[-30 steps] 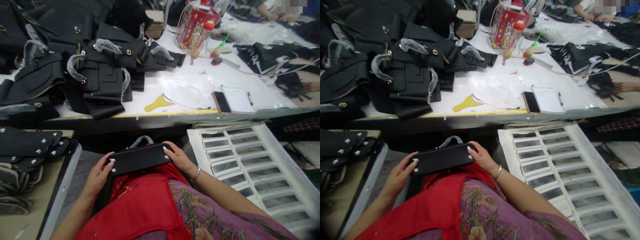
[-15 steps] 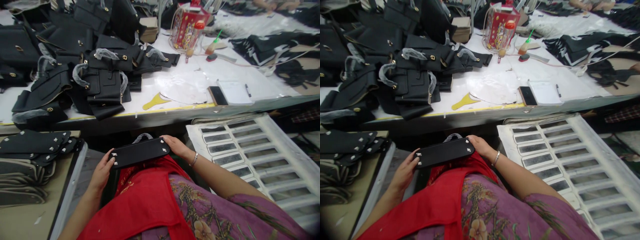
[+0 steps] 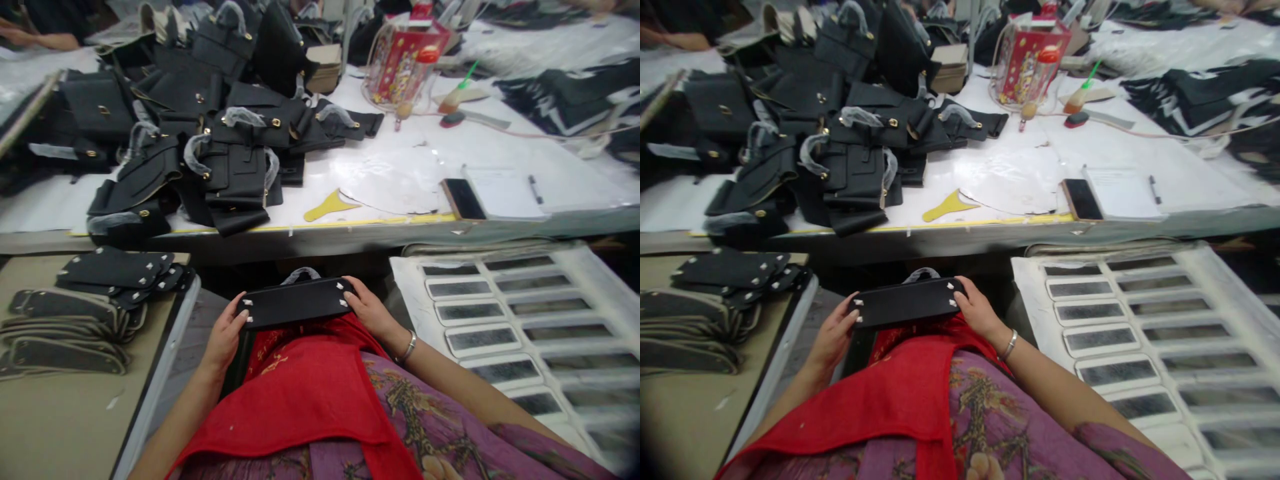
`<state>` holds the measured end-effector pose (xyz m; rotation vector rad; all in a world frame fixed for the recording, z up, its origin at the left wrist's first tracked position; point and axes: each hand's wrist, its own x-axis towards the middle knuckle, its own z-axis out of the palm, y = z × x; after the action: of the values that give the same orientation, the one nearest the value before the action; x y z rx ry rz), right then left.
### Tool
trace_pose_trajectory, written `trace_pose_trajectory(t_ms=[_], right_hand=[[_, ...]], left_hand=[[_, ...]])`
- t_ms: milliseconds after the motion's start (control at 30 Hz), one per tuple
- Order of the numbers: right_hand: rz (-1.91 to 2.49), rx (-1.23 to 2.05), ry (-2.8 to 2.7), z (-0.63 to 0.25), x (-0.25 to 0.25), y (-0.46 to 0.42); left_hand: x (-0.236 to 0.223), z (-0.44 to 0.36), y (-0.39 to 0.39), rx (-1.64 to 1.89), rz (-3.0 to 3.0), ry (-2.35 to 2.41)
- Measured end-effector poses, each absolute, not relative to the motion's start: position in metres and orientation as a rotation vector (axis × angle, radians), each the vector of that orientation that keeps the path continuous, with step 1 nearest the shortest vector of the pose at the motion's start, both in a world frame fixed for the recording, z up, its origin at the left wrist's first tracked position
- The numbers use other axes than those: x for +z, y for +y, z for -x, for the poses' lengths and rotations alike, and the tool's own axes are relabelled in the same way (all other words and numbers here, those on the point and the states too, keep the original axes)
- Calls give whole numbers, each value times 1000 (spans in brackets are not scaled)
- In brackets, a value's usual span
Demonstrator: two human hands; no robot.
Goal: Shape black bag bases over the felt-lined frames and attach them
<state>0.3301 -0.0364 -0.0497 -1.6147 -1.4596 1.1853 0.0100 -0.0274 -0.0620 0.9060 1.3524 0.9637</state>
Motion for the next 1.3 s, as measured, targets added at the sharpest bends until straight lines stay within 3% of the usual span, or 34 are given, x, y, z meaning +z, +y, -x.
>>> trace_pose_trajectory(t_ms=[233,400,533,633,800,1067,1300], right_hand=[[1677,985,-1419,-315,-60,-26],[1677,1069,-1574,-328,-55,-16],[1719,565,-1954,-317,-35,0],[1662,274,-2299,-276,-21,13],[1746,406,-2529,-205,-19,32],[1700,535,-2543,-141,-24,42],[1534,699,-2620,-154,-17,40]], left_hand=[[-75,-6,-23,1117,-1059,1474],[-79,-1,-24,1189,-885,1406],[-75,1,-21,1215,-667,1246],[-73,1,-18,1176,-817,1337],[-77,-1,-12,1085,-1130,1610],[-77,-6,-12,1072,-1222,1647],[-67,-17,-21,919,-1215,1720]])
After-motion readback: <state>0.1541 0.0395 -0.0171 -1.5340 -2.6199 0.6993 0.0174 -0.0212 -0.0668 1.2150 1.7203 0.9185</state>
